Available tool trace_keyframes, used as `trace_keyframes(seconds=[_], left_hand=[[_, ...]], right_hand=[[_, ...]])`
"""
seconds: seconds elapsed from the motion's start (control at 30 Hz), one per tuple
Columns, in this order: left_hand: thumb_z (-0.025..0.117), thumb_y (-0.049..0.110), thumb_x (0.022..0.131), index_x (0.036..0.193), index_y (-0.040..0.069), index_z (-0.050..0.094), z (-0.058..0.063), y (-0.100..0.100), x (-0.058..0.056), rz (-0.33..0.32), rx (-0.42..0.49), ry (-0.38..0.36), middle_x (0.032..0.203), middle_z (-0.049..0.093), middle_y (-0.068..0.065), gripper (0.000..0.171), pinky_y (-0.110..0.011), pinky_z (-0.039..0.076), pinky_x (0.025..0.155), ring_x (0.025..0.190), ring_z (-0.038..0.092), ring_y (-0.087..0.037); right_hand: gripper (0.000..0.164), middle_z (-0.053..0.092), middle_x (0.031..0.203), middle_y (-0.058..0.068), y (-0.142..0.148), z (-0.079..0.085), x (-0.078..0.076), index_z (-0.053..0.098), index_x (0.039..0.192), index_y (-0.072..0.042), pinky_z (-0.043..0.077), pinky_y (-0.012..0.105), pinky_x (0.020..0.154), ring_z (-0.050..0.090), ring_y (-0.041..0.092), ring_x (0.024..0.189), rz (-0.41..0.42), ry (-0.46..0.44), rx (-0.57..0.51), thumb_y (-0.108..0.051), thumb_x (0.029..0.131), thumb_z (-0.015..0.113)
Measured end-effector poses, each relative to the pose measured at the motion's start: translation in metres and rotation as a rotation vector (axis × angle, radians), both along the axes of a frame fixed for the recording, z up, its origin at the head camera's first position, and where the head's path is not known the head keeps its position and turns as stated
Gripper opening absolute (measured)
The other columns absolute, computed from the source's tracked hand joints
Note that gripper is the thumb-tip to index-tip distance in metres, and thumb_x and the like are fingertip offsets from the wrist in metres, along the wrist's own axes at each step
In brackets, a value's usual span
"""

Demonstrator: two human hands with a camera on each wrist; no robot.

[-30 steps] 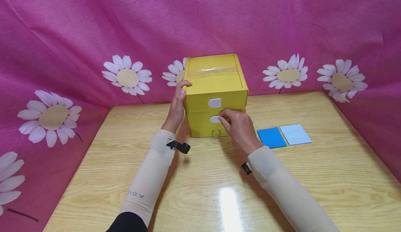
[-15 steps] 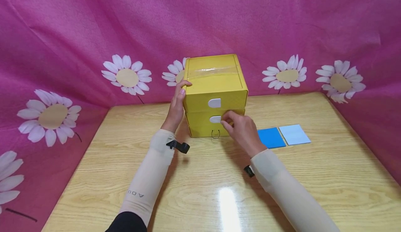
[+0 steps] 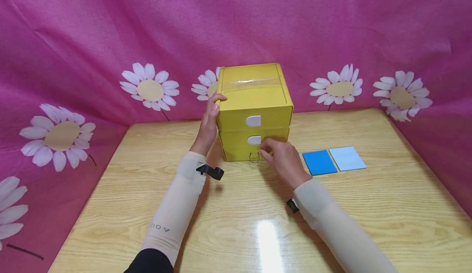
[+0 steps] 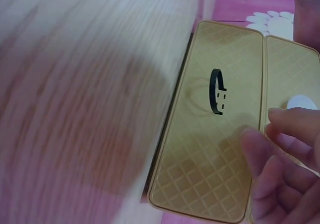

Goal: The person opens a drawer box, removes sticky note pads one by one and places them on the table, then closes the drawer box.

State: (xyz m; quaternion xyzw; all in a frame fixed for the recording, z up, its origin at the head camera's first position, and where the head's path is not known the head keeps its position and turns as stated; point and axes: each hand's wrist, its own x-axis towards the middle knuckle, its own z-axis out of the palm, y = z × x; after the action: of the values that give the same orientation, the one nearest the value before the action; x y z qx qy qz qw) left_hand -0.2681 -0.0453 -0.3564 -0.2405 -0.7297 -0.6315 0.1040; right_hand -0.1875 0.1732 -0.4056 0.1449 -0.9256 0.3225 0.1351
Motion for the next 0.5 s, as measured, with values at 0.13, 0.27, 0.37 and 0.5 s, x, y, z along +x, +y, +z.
trace_keyframes(seconds=[0.13, 0.27, 0.37, 0.5], left_hand=[[0.031, 0.041, 0.098, 0.130, 0.018, 0.045, -0.0069, 0.0010, -0.0057, 0.005, 0.010, 0.025, 0.161, 0.012, -0.010, 0.042, -0.054, 0.013, 0.114, 0.145, 0.015, -0.021], [0.032, 0.044, 0.097, 0.129, 0.019, 0.046, -0.0085, 0.0011, -0.0065, 0.010, 0.015, 0.035, 0.161, 0.013, -0.009, 0.043, -0.054, 0.013, 0.114, 0.145, 0.015, -0.020], [0.031, 0.045, 0.096, 0.129, 0.019, 0.045, -0.0092, 0.0009, -0.0074, 0.017, 0.004, 0.047, 0.161, 0.013, -0.010, 0.044, -0.056, 0.013, 0.113, 0.145, 0.015, -0.022], [0.030, 0.045, 0.096, 0.128, 0.017, 0.045, -0.0102, 0.0004, -0.0088, 0.024, -0.007, 0.068, 0.160, 0.014, -0.013, 0.046, -0.058, 0.015, 0.112, 0.145, 0.015, -0.024]], right_hand=[[0.008, 0.071, 0.085, 0.002, -0.0009, -0.0038, -0.0004, 0.071, 0.093, -0.012, 0.053, 0.039, 0.068, 0.066, 0.019, 0.076, 0.029, -0.020, 0.033, -0.015, 0.085, 0.073], [0.010, 0.071, 0.086, 0.002, -0.0034, -0.0064, -0.0012, 0.072, 0.095, -0.010, 0.053, 0.040, 0.072, 0.065, 0.020, 0.079, 0.046, -0.080, 0.057, -0.014, 0.085, 0.073], [0.011, 0.070, 0.085, 0.002, -0.0057, -0.0081, -0.0013, 0.072, 0.095, -0.010, 0.053, 0.041, 0.073, 0.065, 0.021, 0.079, 0.044, -0.118, 0.071, -0.013, 0.085, 0.073], [0.012, 0.071, 0.086, 0.003, -0.0087, -0.0106, -0.0013, 0.072, 0.096, -0.009, 0.052, 0.042, 0.073, 0.065, 0.021, 0.080, 0.053, -0.159, 0.090, -0.012, 0.085, 0.073]])
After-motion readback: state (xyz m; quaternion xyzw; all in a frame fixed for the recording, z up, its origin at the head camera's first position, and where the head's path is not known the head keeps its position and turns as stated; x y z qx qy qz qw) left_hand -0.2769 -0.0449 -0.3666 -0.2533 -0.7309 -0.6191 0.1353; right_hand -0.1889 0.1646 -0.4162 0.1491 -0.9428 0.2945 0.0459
